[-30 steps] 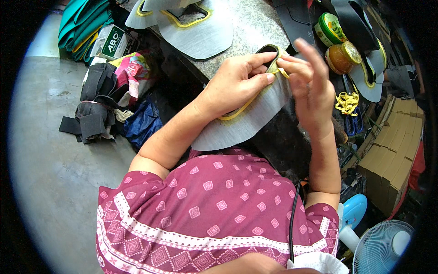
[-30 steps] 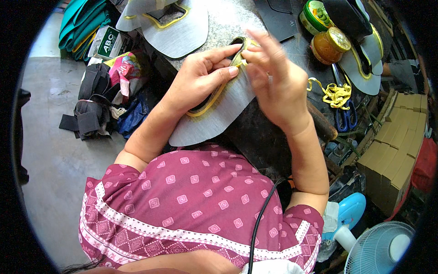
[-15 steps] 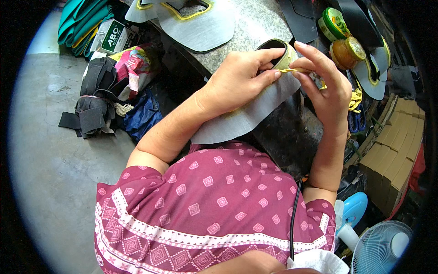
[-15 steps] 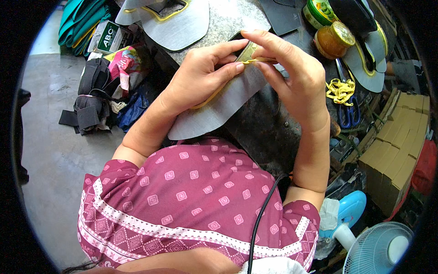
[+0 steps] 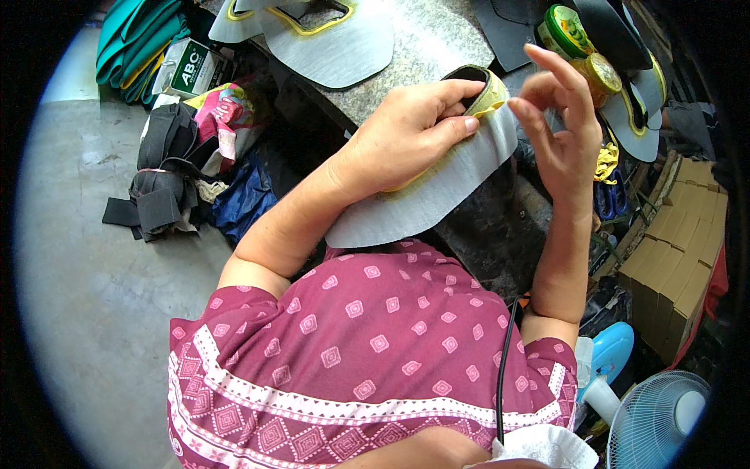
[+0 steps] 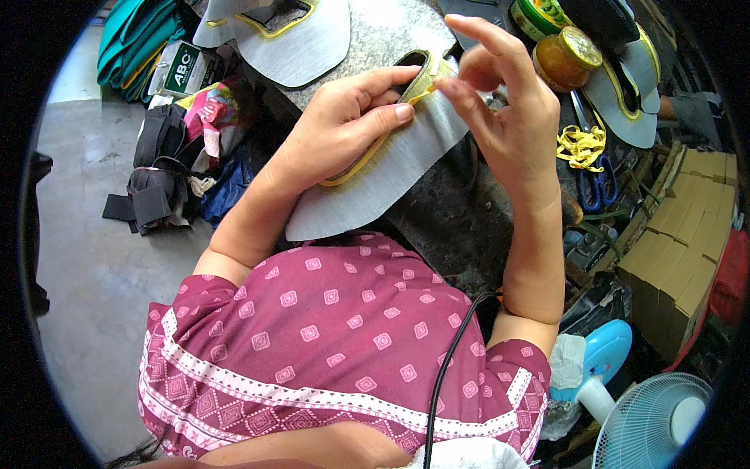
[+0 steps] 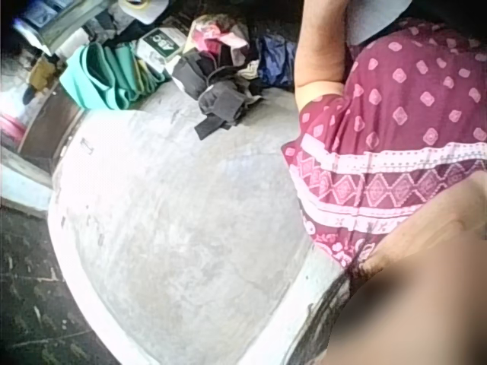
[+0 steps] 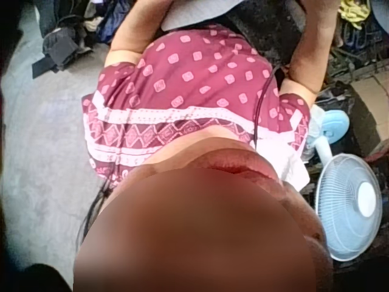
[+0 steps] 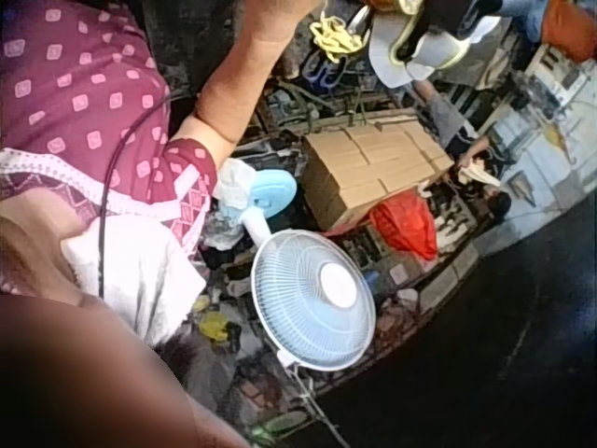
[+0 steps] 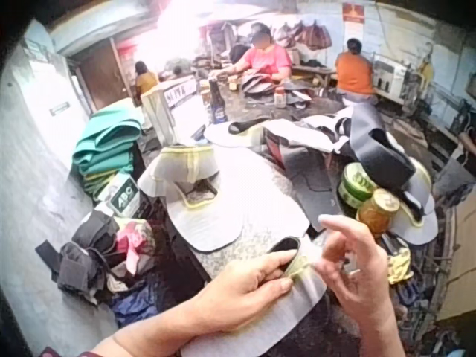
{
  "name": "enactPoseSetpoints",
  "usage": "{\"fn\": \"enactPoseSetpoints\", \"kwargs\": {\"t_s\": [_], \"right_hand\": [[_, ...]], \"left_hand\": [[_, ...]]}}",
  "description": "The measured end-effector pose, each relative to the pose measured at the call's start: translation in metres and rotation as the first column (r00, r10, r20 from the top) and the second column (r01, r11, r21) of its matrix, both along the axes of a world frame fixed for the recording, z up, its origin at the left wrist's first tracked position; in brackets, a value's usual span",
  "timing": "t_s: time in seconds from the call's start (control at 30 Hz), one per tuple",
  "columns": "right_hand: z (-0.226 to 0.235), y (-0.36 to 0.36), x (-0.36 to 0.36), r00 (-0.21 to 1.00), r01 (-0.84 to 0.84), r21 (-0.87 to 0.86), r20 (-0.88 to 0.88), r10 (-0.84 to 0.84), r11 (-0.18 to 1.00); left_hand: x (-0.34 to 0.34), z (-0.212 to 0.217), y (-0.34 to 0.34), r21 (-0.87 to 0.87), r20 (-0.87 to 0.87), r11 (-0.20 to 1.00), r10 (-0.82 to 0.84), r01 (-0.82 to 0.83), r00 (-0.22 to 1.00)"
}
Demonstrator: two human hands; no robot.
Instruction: The person sews a yellow elastic band onto the edge of a white shoe upper using a needle and thread. They repeatedly pull the thread through the material, adjust the shoe part, and continue stitching along the perimeter.
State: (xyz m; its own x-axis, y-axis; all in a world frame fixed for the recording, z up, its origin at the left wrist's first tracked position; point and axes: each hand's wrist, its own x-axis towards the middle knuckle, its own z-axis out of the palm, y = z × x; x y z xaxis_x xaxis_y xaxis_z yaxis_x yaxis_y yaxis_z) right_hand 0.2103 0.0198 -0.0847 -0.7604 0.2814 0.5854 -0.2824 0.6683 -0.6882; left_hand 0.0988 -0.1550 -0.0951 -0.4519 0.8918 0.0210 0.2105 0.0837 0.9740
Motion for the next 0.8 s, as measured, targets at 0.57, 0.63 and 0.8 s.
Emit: {"fn": "enactPoseSetpoints", "kwargs": {"t_s": [0.57, 0.63, 0.8], "right_hand": [[0.000, 0.008, 0.004, 0.962, -0.237, 0.172, 0.179, 0.206, 0.956], [0.000, 0.009, 0.006, 0.948, -0.274, 0.141, 0.205, 0.242, 0.951], [-0.002, 0.008, 0.008, 0.950, -0.285, 0.045, 0.150, 0.275, 0.958]], "left_hand": [[0.005, -0.002, 0.005, 0.047, -0.273, 0.996, 0.083, -0.073, 0.958], [0.005, -0.002, 0.005, 0.035, -0.304, 0.997, 0.080, -0.073, 0.949], [0.004, -0.004, 0.005, -0.015, -0.336, 0.998, 0.051, -0.059, 0.940]]}}
